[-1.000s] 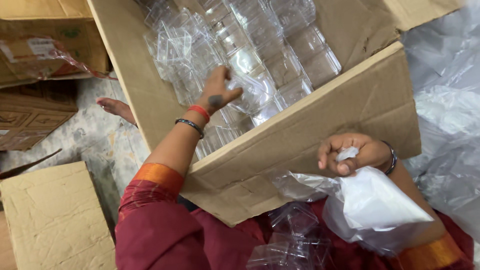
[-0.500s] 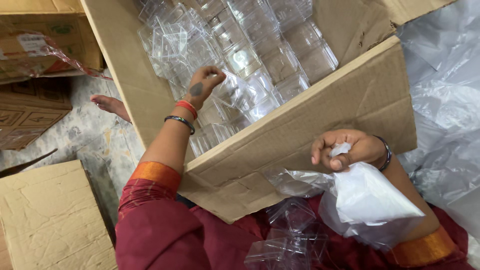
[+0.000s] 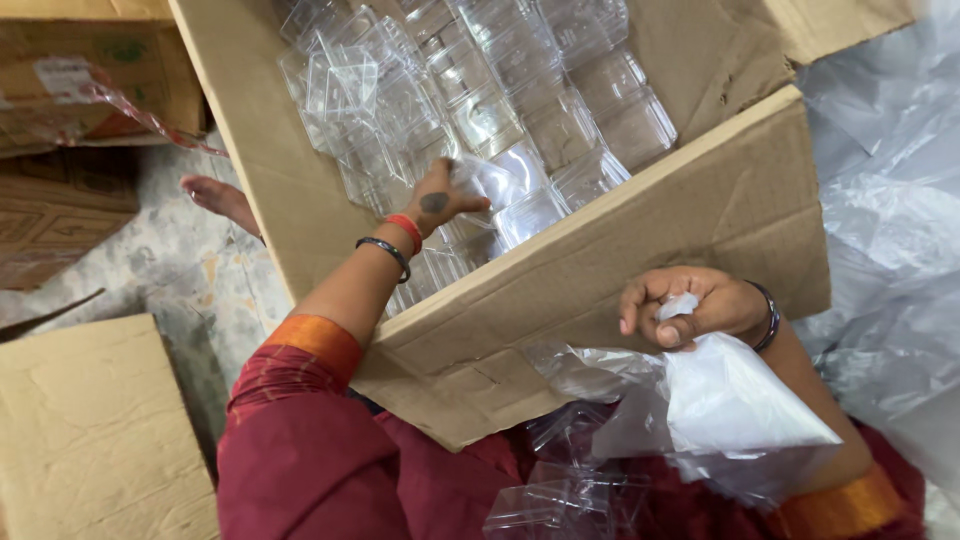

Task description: The person sits on the floor and packs small clear plastic containers into a cardboard box. They pick up containers, place them into a white plastic bag, and then place the bag into the box. The person repeats this process multiple times.

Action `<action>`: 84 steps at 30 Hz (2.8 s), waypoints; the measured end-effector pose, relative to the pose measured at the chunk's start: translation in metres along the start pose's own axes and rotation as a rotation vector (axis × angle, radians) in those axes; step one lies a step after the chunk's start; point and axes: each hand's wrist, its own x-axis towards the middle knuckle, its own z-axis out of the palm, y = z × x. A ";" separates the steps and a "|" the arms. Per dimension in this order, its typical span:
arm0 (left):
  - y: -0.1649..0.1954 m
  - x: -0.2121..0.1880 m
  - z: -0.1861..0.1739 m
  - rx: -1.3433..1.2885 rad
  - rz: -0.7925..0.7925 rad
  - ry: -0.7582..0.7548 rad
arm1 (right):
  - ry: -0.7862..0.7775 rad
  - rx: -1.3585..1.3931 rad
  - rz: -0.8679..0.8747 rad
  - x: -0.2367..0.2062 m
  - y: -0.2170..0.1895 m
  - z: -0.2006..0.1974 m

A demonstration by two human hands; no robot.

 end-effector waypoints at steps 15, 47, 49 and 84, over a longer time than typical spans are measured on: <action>0.068 -0.022 -0.015 -0.204 0.063 -0.400 | 0.045 -0.037 0.006 -0.007 0.004 -0.013; 0.156 -0.258 -0.020 -0.399 1.120 -0.305 | -0.003 -0.209 -0.113 -0.011 -0.005 -0.100; 0.171 -0.295 0.047 -0.320 1.059 -0.490 | -0.006 -0.195 -0.118 -0.006 -0.005 -0.096; 0.049 -0.033 -0.021 0.686 0.013 -0.641 | 0.102 -0.307 0.187 -0.001 -0.004 -0.055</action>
